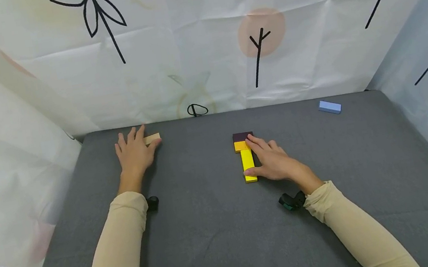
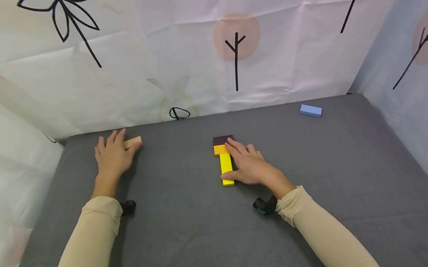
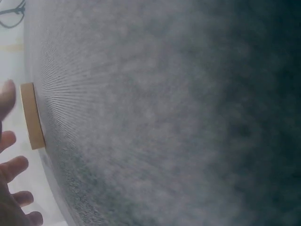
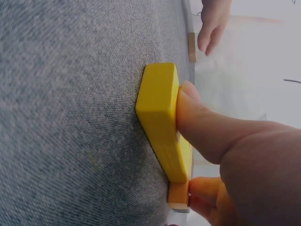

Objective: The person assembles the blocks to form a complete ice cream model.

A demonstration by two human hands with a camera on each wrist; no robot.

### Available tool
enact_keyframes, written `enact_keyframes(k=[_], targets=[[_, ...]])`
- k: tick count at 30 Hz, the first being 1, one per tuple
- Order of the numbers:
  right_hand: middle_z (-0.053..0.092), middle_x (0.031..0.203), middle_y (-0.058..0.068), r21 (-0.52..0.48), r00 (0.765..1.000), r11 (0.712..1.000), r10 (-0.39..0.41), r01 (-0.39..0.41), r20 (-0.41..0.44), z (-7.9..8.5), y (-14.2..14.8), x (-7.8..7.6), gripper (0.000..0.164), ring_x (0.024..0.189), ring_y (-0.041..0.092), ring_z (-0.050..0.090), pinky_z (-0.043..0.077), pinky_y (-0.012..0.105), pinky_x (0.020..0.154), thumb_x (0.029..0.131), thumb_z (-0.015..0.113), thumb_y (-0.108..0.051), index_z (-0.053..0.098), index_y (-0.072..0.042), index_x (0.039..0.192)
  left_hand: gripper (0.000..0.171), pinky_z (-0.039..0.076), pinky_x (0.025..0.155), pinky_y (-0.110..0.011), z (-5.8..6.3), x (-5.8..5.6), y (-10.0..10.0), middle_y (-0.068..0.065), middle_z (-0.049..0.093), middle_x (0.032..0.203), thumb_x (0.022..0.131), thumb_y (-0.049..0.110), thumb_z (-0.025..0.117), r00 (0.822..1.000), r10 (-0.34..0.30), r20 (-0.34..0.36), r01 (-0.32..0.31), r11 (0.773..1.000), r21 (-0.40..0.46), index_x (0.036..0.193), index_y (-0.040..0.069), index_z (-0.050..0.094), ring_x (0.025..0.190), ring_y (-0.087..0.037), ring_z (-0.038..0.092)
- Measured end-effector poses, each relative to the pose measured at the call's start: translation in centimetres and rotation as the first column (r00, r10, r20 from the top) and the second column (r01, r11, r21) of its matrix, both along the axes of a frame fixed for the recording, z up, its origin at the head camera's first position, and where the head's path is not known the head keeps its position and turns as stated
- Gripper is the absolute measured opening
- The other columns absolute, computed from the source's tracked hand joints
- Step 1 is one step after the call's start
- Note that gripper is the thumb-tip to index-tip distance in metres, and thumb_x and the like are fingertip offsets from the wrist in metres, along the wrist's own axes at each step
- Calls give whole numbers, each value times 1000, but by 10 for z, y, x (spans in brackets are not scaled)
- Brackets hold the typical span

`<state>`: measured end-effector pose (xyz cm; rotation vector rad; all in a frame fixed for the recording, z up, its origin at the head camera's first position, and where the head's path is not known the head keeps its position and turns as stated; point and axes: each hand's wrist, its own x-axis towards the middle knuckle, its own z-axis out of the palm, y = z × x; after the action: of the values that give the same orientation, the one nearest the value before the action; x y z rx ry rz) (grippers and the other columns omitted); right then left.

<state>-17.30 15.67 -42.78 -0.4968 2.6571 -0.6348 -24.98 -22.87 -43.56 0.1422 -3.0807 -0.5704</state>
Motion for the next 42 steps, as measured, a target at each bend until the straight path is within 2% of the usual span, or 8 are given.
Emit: enact_keyframes(k=[5,11,18,26,29,34,37,42], targets=[[8,174,10,-8,1000,1000,0,0,0,1,0,0,92,138,42,33,33,61,111,97,68,-45,16,-10,165,65,11,124,-69,-1,0,-2,-24,32,163,103,47,58,998,56,-35,-54,997,64,155,11,42,154,-52,14],[8,174,10,-13,1000,1000,3,-3,0,0,0,-1,92,137,42,34,33,60,110,97,68,-45,16,-10,165,55,28,112,-69,4,2,-4,-31,42,151,104,41,58,992,121,-41,-116,988,97,148,8,53,142,-53,27],[7,174,10,-19,1000,1000,-2,2,9,1,-1,0,93,138,42,33,31,62,112,97,68,-45,15,-10,165,44,35,103,-62,7,2,-5,-24,61,134,103,39,60,989,149,-24,-146,983,115,134,8,67,127,-47,39],[8,173,10,-27,1000,1000,-3,3,7,0,0,2,93,137,42,33,32,62,111,97,68,-45,15,-10,165,42,32,108,-63,6,-2,-7,-20,66,129,102,38,62,985,174,10,-173,973,152,133,9,68,128,-47,41],[8,174,10,-24,1000,1000,-4,4,4,0,0,1,93,137,41,33,32,62,111,97,68,-45,15,-10,165,41,34,111,-62,7,-3,-6,-18,69,127,100,37,66,978,206,22,-206,957,203,130,9,71,128,-45,45],[7,174,8,-23,1000,1000,-8,8,3,-1,0,1,94,137,41,33,32,61,111,97,68,-46,15,-12,165,41,44,106,-56,9,-4,-3,-16,73,125,97,38,71,963,263,51,-267,925,270,127,10,73,122,-39,58],[7,174,8,-19,1000,1000,-10,10,2,-2,0,0,94,137,40,33,32,61,111,96,68,-47,15,-12,165,42,45,106,-56,10,-6,1,-15,73,126,95,39,73,958,277,72,-285,915,286,126,11,74,124,-40,59],[7,174,8,-19,1000,1000,-10,10,4,-3,0,0,94,137,40,33,32,60,111,96,69,-47,15,-12,165,43,49,104,-56,12,-8,11,-14,73,127,94,39,75,962,252,108,-273,919,285,127,12,73,123,-40,61]])
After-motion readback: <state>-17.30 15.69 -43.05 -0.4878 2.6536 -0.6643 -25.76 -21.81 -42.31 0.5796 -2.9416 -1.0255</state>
